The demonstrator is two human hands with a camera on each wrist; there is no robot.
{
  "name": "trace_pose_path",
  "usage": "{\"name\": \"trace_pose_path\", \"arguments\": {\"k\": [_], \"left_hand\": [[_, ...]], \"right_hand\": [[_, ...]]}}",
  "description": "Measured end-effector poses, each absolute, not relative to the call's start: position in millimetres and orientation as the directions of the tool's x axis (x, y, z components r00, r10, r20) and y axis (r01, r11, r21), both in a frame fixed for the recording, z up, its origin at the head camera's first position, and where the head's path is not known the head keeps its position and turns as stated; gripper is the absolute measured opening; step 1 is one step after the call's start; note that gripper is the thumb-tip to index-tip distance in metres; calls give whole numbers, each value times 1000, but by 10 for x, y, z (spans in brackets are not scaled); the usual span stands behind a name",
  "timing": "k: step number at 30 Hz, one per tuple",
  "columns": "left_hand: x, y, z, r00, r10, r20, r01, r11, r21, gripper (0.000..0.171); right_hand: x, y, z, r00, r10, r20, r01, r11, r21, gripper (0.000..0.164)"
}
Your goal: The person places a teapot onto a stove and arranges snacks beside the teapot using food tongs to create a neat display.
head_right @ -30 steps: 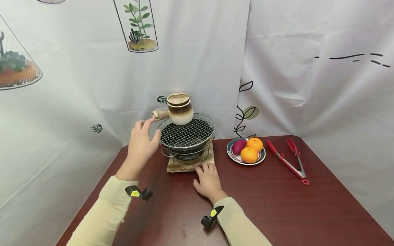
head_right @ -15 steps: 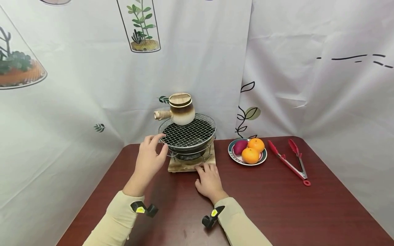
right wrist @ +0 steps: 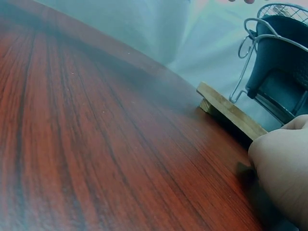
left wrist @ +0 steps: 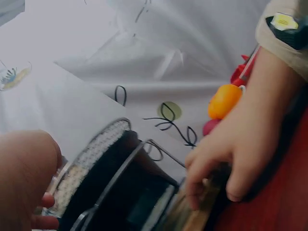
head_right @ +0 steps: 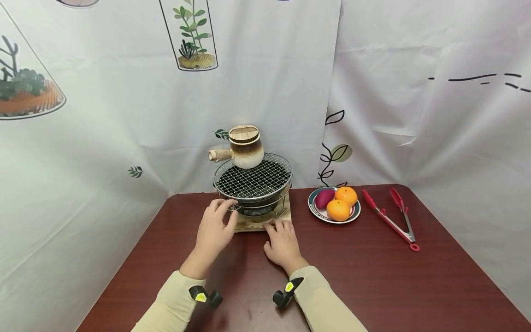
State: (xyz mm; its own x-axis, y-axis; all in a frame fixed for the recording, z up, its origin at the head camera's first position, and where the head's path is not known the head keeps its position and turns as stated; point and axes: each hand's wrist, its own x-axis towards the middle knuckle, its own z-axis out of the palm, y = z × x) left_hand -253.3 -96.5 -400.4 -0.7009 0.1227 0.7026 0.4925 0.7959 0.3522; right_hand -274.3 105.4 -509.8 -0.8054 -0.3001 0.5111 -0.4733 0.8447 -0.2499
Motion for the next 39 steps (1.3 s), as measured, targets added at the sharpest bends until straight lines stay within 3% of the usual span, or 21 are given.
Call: {"name": "trace_pose_path", "arguments": {"k": [10,21,39], "left_hand": [[-2518,-881,-4303,-702,171,691,513,795,324,24],[-2607,-865,-4599,-794,194,577,441,836,326,29],[-2855,-797,-4885,-796,192,575,402,877,264,27]], "right_hand": [[-2752,1051,-5089,-820,-298,489,-457,855,-245,48],[-2764,1040,-5108,-823,-302,481,-456,857,-241,49],[-2754,1067,-5095,-826,-309,472,-449,867,-218,49]]}}
